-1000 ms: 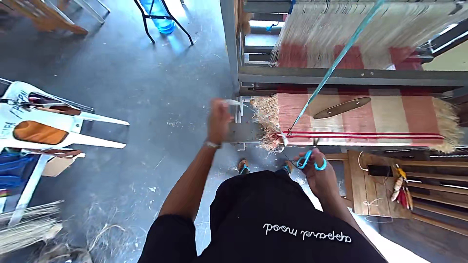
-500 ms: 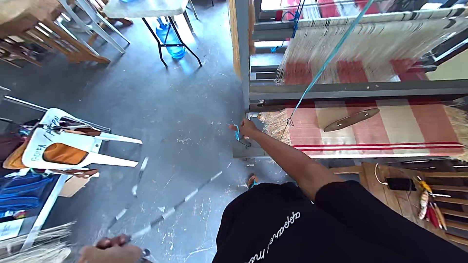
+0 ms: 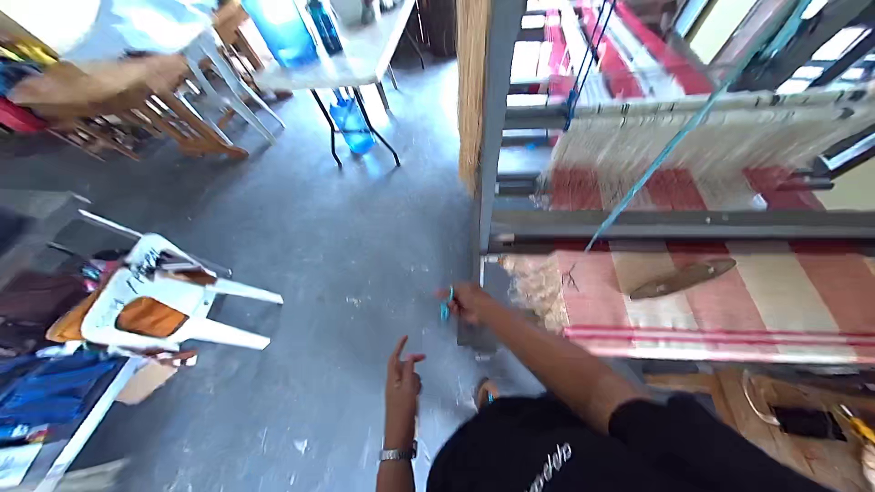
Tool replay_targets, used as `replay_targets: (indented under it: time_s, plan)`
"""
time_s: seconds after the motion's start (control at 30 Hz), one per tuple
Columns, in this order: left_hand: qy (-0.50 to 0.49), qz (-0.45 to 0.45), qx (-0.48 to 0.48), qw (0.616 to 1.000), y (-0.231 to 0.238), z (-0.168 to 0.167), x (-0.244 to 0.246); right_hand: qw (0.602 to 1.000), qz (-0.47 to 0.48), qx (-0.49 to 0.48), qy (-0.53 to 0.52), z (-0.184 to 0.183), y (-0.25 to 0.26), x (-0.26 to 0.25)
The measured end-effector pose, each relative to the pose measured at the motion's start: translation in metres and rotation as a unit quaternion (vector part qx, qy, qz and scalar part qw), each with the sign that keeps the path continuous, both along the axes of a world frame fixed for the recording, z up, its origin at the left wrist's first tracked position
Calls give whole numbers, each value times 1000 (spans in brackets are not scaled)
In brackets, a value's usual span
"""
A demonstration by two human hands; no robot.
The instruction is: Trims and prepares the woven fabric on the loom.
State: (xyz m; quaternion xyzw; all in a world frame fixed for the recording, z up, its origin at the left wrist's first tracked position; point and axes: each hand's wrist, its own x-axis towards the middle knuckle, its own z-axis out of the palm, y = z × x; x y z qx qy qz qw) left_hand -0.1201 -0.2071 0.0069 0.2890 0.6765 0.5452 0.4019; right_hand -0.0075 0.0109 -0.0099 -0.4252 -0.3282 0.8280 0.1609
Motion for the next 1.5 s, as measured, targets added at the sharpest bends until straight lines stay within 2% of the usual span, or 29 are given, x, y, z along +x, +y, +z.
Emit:
replay_targets:
  time_s: [0.07,0.1,0.2,0.27,0.4,0.57,0.67,0.73,0.8,0.87,0.97,1.1,1.2,1.23,1.3,1.37,1.4,1.43,1.5]
  plan:
    - [-51,-53,-22,997,48,0,8,999,32,26,-11,16,-24,-2]
    - [-74,-66,-17,995,68,-2,12,994,58,81,-40,20,-35,-1]
    - [-136,-21,20,990,110,-6,22,928,115,304,-182,25,-43,4]
    - [-158,13,17,987,128,-4,28,897,116,372,-209,30,-37,11]
    - [-115,22,11,993,160,16,38,927,67,344,-135,43,-14,28]
    - [-81,11,83,993,173,38,58,934,36,349,-68,63,-8,53]
    - [-78,-20,116,990,166,52,67,963,45,252,83,72,-15,76]
    - [-61,-36,120,990,159,56,74,963,65,214,153,69,-16,87]
    - [-72,-46,105,991,153,50,78,957,33,272,94,67,-21,91]
    - [-138,-73,78,985,149,40,77,935,-39,352,-3,65,-32,83]
    - [-276,-128,75,950,144,33,70,933,-94,341,-64,72,-55,73]
    - [-319,-245,74,913,130,38,49,953,14,301,-8,90,-60,78]
    - [-365,-305,83,876,126,30,34,970,98,180,130,86,-57,86]
    - [-373,-297,88,875,129,29,30,971,105,144,157,80,-55,88]
    - [-323,-208,94,919,145,24,21,977,96,168,87,80,-51,93]
    - [-273,-52,48,959,172,7,3,952,51,302,-28,105,-41,106]
    - [-258,-4,10,966,187,-6,-7,917,-3,394,-62,132,-33,117]
    - [-248,14,-31,968,200,-20,-14,865,-82,488,-84,169,-24,130]
    - [-225,-24,-119,967,210,-50,-11,718,-256,635,-129,255,-6,163]
